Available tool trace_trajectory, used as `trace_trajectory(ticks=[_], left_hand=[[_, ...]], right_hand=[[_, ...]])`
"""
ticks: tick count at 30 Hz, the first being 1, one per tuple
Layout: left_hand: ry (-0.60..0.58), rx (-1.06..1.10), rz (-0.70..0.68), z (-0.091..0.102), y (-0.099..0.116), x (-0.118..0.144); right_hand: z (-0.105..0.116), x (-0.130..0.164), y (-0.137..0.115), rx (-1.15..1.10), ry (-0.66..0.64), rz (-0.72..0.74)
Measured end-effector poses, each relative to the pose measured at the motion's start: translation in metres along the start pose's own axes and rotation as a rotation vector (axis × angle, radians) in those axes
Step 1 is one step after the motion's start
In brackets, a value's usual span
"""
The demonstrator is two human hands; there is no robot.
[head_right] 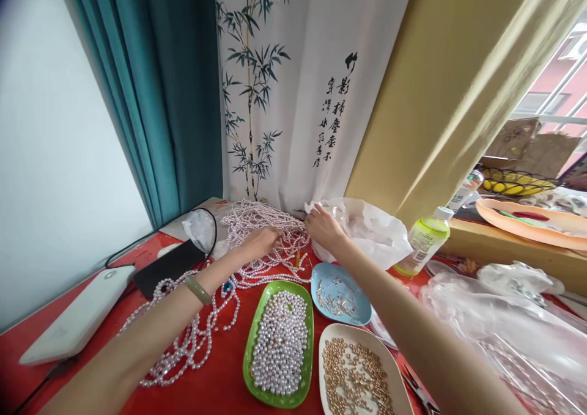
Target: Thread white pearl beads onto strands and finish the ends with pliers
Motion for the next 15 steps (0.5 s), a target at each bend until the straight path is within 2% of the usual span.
trace_trajectory(ticks=[3, 6, 8, 10, 13, 15], left_hand=[[0.047, -0.007, -0.021, 0.005, -0.001, -0.005], [0.04, 0.089, -0.063, 0.003, 0.012, -0.014], [0.043, 0.181, -0.057, 0.003, 0.022, -0.019], [0.112, 0.224, -0.063, 0.006, 0.033, -0.021], [0.212, 0.189, -0.161, 0.01, 0.049, -0.022], [0.188, 0.143, -0.241, 0.005, 0.057, -0.025]], right_hand=[[-0.002, 0.024, 0.007, -0.049, -0.014, -0.086], [-0.004, 0.038, 0.011, -0.138, -0.059, -0.19], [-0.007, 0.039, 0.012, -0.198, -0.089, -0.238], [-0.011, 0.035, 0.012, -0.251, -0.114, -0.261], [-0.015, 0.024, 0.009, -0.285, -0.138, -0.284], [-0.018, 0.018, 0.007, -0.293, -0.15, -0.305]])
Point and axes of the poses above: each hand's wrist, its own x-axis away from the middle knuckle, its own z-axis out of the back of the hand, y = z × x, the point moved 8 cm from there along -x, towards the middle knuckle, and after that the axes turned 12 degrees about z, right-handed, at the moved point
